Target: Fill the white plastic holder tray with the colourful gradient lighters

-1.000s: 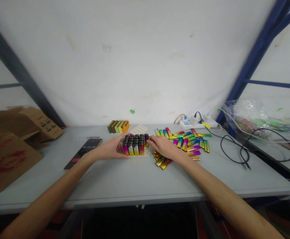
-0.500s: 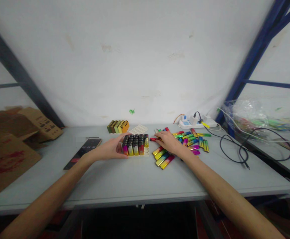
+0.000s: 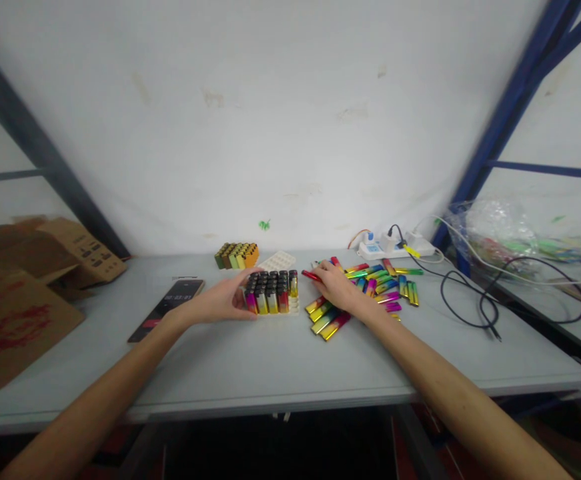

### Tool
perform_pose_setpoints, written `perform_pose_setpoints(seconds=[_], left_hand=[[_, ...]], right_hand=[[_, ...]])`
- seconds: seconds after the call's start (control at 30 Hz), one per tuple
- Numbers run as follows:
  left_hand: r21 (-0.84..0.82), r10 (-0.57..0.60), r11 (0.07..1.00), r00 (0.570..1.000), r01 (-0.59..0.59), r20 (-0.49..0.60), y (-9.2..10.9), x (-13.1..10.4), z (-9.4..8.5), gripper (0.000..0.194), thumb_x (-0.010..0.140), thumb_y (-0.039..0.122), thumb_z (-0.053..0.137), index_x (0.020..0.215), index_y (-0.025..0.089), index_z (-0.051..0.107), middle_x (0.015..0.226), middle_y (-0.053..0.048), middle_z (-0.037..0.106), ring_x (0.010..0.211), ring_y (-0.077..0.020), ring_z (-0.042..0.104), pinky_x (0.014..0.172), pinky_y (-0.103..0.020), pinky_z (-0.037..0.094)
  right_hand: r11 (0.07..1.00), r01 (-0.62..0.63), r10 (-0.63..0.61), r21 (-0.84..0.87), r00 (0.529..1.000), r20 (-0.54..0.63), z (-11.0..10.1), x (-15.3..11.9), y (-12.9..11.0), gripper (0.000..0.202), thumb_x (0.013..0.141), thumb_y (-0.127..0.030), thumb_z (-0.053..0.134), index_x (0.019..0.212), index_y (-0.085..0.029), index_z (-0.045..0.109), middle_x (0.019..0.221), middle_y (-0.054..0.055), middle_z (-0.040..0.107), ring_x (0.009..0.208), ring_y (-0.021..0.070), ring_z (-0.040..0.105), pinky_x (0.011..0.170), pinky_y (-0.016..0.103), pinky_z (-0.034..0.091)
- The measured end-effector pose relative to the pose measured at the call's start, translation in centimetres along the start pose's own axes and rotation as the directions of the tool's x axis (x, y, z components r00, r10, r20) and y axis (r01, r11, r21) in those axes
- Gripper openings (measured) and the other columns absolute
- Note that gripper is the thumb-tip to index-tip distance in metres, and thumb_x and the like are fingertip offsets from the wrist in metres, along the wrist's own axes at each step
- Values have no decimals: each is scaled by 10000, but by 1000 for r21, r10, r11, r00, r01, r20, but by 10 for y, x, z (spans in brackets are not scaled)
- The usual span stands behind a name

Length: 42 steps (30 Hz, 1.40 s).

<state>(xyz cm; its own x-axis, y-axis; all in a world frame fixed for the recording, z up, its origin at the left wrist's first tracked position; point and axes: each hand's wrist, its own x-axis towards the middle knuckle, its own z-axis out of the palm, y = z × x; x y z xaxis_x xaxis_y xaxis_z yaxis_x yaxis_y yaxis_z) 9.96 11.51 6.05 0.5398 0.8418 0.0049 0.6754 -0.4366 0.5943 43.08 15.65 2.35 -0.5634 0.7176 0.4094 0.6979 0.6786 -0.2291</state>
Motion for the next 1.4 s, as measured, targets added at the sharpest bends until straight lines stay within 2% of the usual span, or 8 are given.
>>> perform_pose_setpoints(seconds=[0.17, 0.27, 0.37, 0.6, 0.83, 1.13, 1.27, 1.4], left_hand=[[8, 4, 1000, 1000, -4, 3, 0, 0, 0, 1007, 743, 454, 829, 1567, 255, 284, 896, -13, 700, 733, -241, 690, 676, -326, 529], [5, 9, 1000, 1000, -9, 7, 0, 0, 0, 989, 743, 455, 827, 1551, 259, 292, 966, -28, 708, 736, -228, 686, 673, -315, 528], [-5, 17, 1000, 1000, -17, 4, 0, 0, 0, 980, 743, 450, 828, 1545, 264, 298, 1033, -43, 709, 733, -219, 687, 669, -310, 531], [-30, 32, 999, 999, -32, -8, -3, 1, 2, 943, 740, 423, 834, 1522, 261, 333, 1011, -36, 724, 715, -219, 692, 653, -312, 530], [-26, 13, 1000, 1000, -13, 3, -3, 1, 2, 970, 742, 458, 826, 1537, 248, 311, 1105, -64, 723, 734, -221, 695, 661, -319, 534], [8, 12, 1000, 1000, -12, -10, 1, 0, 1, 966, 731, 456, 833, 1526, 242, 328, 883, -6, 704, 718, -236, 689, 656, -314, 525], [16, 10, 1000, 1000, -10, -4, 3, 0, -1, 949, 732, 459, 832, 1515, 233, 346, 882, -9, 706, 720, -235, 686, 651, -310, 523], [0, 15, 1000, 1000, -15, -4, 3, 0, -1, 922, 733, 449, 829, 1500, 235, 364, 892, -8, 714, 709, -225, 684, 641, -300, 516]], right_hand=[[952, -158, 183, 262, 980, -77, -11, 0, -5, 168, 1023, -307, 501, 982, -190, 614, 892, 91, 695, 811, 230, 655, 790, 365, 501], [819, -155, 213, 553, 976, -42, -8, 0, -7, 221, 1023, -422, 493, 1046, -208, 544, 962, 77, 712, 770, 191, 667, 734, 335, 525], [712, -154, 231, 685, 973, -22, -2, 1, -12, 311, 994, -527, 514, 1048, -221, 502, 896, 27, 655, 670, 149, 597, 621, 287, 501], [778, -252, 347, 575, 936, -61, -7, 1, -26, 464, 1006, -622, 424, 790, -220, 504, 673, -36, 461, 604, 133, 450, 566, 265, 378], [851, -350, 430, 391, 892, -137, -15, -1, -32, 554, 936, -648, 461, 604, -233, 308, 578, -42, 276, 562, 119, 320, 544, 288, 216], [839, -324, 457, 438, 856, -241, -19, -1, -29, 419, 841, -533, 467, 582, -246, 305, 544, -37, 327, 540, 120, 333, 535, 279, 233], [863, -288, 415, 416, 874, -254, -20, 0, -31, 466, 917, -569, 476, 611, -233, 372, 560, -35, 396, 559, 132, 393, 559, 284, 272], [889, -238, 349, 390, 905, -243, -17, -1, -34, 384, 985, -572, 501, 844, -217, 536, 672, -26, 547, 637, 158, 513, 621, 284, 357]])
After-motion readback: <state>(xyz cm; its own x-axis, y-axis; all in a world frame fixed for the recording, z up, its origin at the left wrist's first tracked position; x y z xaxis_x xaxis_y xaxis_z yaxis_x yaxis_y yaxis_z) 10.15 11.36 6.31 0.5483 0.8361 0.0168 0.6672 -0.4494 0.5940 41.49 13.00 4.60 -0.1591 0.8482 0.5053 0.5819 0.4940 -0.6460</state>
